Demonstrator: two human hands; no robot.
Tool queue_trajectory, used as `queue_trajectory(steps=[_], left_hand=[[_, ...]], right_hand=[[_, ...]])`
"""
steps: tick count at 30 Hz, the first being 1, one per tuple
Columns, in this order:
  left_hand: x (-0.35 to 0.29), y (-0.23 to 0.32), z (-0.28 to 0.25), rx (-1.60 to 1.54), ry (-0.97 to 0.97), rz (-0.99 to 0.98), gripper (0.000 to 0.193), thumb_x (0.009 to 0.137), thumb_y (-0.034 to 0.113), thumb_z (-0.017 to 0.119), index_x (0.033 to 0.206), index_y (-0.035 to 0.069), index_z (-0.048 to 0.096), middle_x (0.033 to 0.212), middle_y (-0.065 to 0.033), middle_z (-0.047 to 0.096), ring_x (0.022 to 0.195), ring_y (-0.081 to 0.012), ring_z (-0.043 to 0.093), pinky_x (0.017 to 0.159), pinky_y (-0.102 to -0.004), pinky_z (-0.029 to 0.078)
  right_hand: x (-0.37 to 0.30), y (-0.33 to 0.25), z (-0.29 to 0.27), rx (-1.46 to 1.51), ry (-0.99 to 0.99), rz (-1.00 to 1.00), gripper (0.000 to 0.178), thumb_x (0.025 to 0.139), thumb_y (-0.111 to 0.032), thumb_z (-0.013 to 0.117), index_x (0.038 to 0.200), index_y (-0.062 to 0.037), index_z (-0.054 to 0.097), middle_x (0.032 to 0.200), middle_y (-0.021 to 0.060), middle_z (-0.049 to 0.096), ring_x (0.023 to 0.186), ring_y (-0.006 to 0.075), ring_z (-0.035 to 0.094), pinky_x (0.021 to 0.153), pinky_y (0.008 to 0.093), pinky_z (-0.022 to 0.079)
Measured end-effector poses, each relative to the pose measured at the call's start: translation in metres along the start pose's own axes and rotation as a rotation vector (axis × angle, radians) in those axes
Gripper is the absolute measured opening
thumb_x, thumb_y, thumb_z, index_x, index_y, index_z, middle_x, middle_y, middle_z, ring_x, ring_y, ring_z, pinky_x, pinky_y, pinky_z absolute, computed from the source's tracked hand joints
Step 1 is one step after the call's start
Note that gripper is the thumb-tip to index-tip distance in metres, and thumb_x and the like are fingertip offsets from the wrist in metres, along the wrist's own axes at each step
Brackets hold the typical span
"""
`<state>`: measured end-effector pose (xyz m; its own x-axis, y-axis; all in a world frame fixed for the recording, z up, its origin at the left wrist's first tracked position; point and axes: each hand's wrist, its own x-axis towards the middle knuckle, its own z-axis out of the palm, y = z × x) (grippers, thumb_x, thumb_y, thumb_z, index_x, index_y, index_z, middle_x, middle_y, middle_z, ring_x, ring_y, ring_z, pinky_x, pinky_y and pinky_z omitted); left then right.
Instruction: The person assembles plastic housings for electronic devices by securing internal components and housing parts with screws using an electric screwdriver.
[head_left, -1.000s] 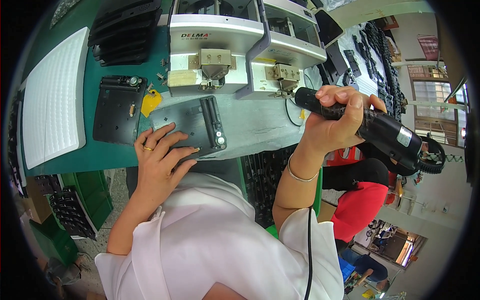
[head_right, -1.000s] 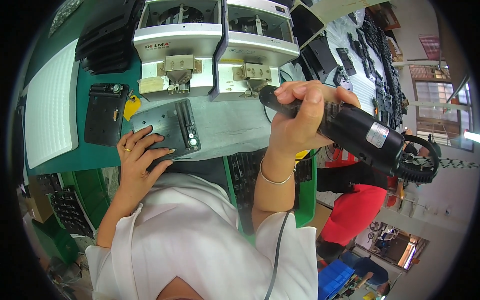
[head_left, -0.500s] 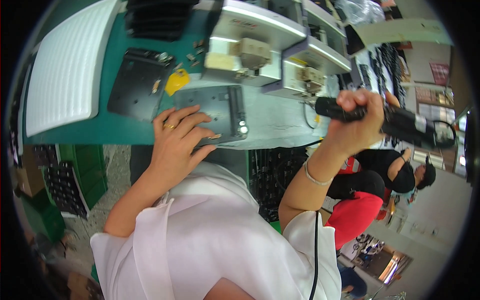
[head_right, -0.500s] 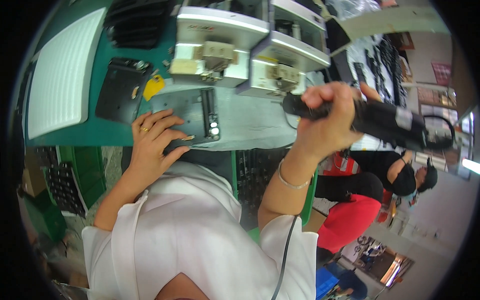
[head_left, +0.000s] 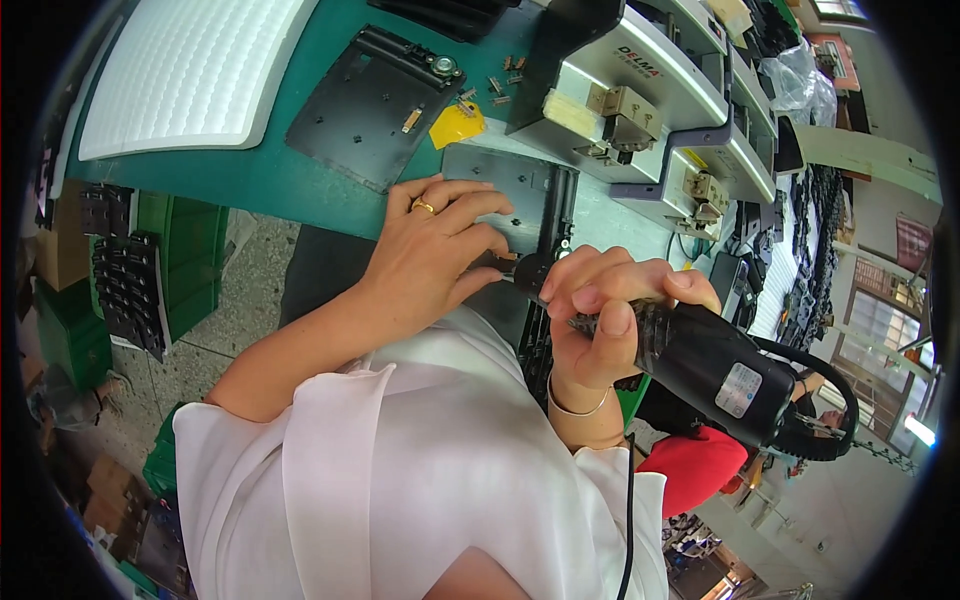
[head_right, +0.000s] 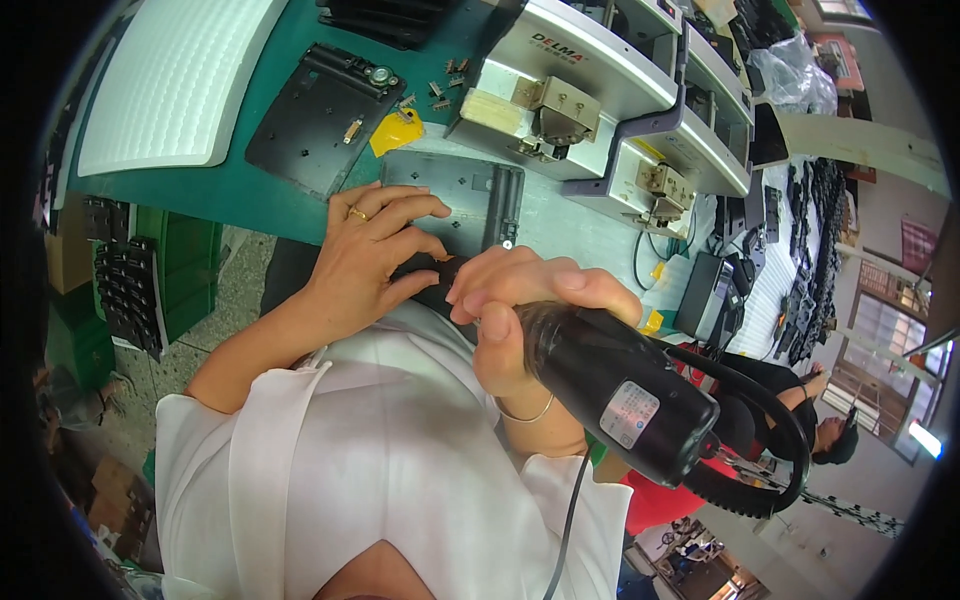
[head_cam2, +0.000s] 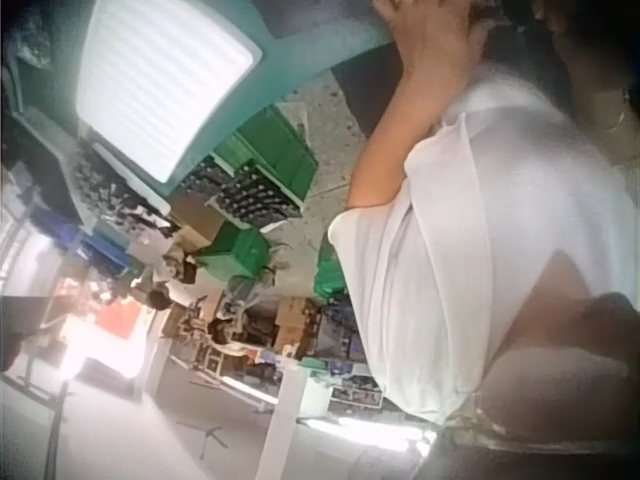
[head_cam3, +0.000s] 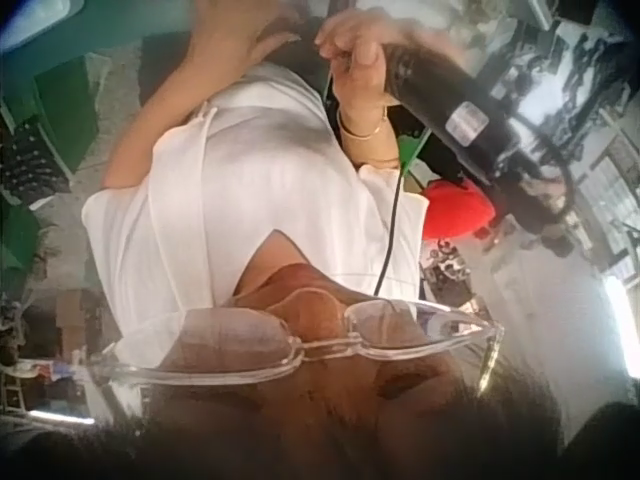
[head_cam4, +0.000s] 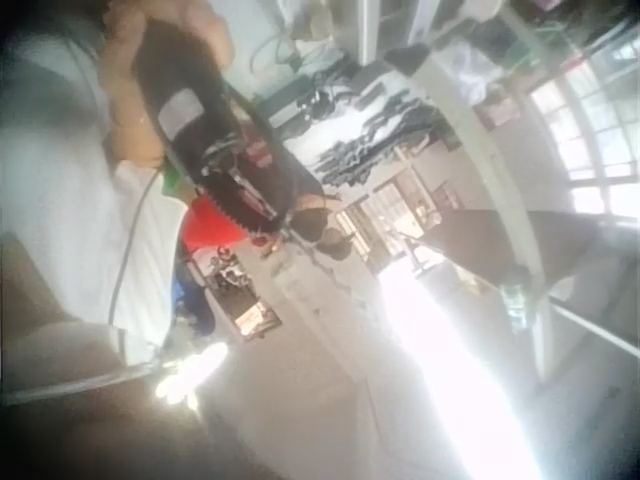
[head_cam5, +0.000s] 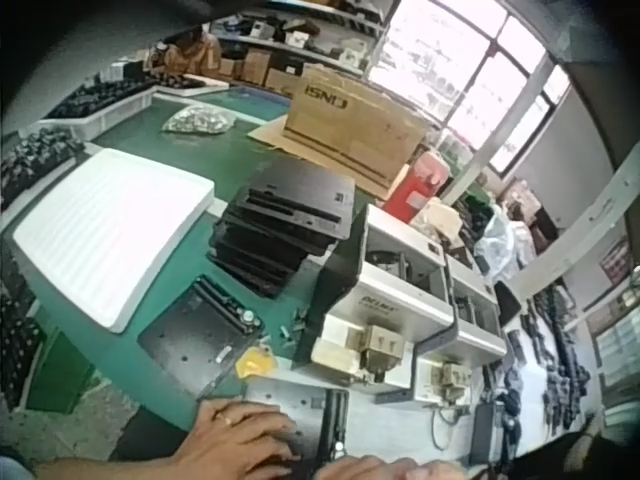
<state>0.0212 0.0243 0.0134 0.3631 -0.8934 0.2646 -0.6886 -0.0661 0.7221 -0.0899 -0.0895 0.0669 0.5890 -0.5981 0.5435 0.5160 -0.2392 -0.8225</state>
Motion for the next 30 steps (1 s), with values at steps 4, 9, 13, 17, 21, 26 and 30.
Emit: queue_trajectory(steps=[4, 9, 13, 17, 21, 26, 30], left_hand=[[0.000, 0.001, 0.001, -0.022, 0.006, -0.024, 0.025, 0.067, 0.016, 0.079, 0.087, 0.016, 0.064, 0.126, 0.0007, 0.055, 0.122, -0.0225, 0.048, 0.099, -0.0444, 0.029], [-0.002, -0.002, 0.001, -0.021, 0.002, -0.014, 0.026, 0.067, 0.017, 0.080, 0.088, 0.016, 0.064, 0.127, 0.0000, 0.053, 0.121, -0.0222, 0.048, 0.100, -0.0440, 0.029], [-0.002, -0.003, 0.003, -0.017, 0.019, -0.010, 0.034, 0.066, 0.017, 0.080, 0.094, 0.014, 0.060, 0.125, -0.0011, 0.053, 0.120, -0.0216, 0.048, 0.100, -0.0440, 0.028], [-0.001, -0.003, 0.003, -0.030, 0.030, 0.007, 0.038, 0.065, 0.015, 0.081, 0.096, 0.013, 0.058, 0.122, -0.0023, 0.052, 0.120, -0.0209, 0.048, 0.100, -0.0436, 0.028], [-0.003, -0.004, 0.003, -0.031, 0.033, 0.000, 0.037, 0.065, 0.016, 0.080, 0.095, 0.013, 0.058, 0.121, -0.0023, 0.052, 0.120, -0.0206, 0.048, 0.099, -0.0434, 0.028], [-0.002, -0.005, 0.003, -0.016, 0.039, 0.003, 0.040, 0.066, 0.016, 0.080, 0.099, 0.013, 0.058, 0.120, -0.0017, 0.053, 0.120, -0.0198, 0.048, 0.100, -0.0438, 0.029], [0.000, -0.001, -0.004, -0.004, 0.022, 0.002, 0.045, 0.064, 0.016, 0.081, 0.103, 0.013, 0.057, 0.122, -0.0026, 0.052, 0.121, -0.0211, 0.047, 0.100, -0.0435, 0.030]], right_hand=[[0.001, 0.006, -0.002, 0.025, -0.025, -0.025, 0.040, 0.090, -0.009, 0.060, 0.122, -0.0110, 0.035, 0.070, 0.0079, 0.052, 0.049, 0.0197, 0.048, 0.042, 0.0354, 0.046], [0.003, 0.007, 0.000, 0.016, -0.031, -0.036, 0.041, 0.089, -0.009, 0.060, 0.122, -0.0102, 0.036, 0.069, 0.0084, 0.052, 0.049, 0.0199, 0.048, 0.040, 0.0348, 0.046], [0.002, 0.009, 0.001, 0.014, -0.038, -0.034, 0.041, 0.089, -0.008, 0.059, 0.123, -0.0097, 0.035, 0.068, 0.0089, 0.052, 0.048, 0.0202, 0.048, 0.040, 0.0348, 0.045], [0.000, 0.001, 0.007, -0.017, 0.122, 0.093, 0.051, 0.086, -0.017, 0.072, 0.114, -0.0127, 0.030, 0.063, 0.0096, 0.056, 0.046, 0.0216, 0.053, 0.047, 0.0357, 0.049], [0.001, 0.004, 0.007, -0.010, 0.104, 0.085, 0.053, 0.086, -0.017, 0.072, 0.116, -0.0129, 0.029, 0.062, 0.0095, 0.056, 0.045, 0.0217, 0.053, 0.047, 0.0354, 0.049], [0.005, 0.009, 0.014, -0.077, -0.037, 0.001, 0.045, 0.089, -0.009, 0.061, 0.124, -0.0135, 0.033, 0.071, 0.0069, 0.051, 0.048, 0.0190, 0.047, 0.042, 0.0347, 0.047], [0.003, 0.013, 0.013, -0.047, -0.030, -0.022, 0.041, 0.088, -0.006, 0.062, 0.117, -0.0137, 0.033, 0.071, 0.0064, 0.050, 0.047, 0.0187, 0.047, 0.042, 0.0345, 0.047]])
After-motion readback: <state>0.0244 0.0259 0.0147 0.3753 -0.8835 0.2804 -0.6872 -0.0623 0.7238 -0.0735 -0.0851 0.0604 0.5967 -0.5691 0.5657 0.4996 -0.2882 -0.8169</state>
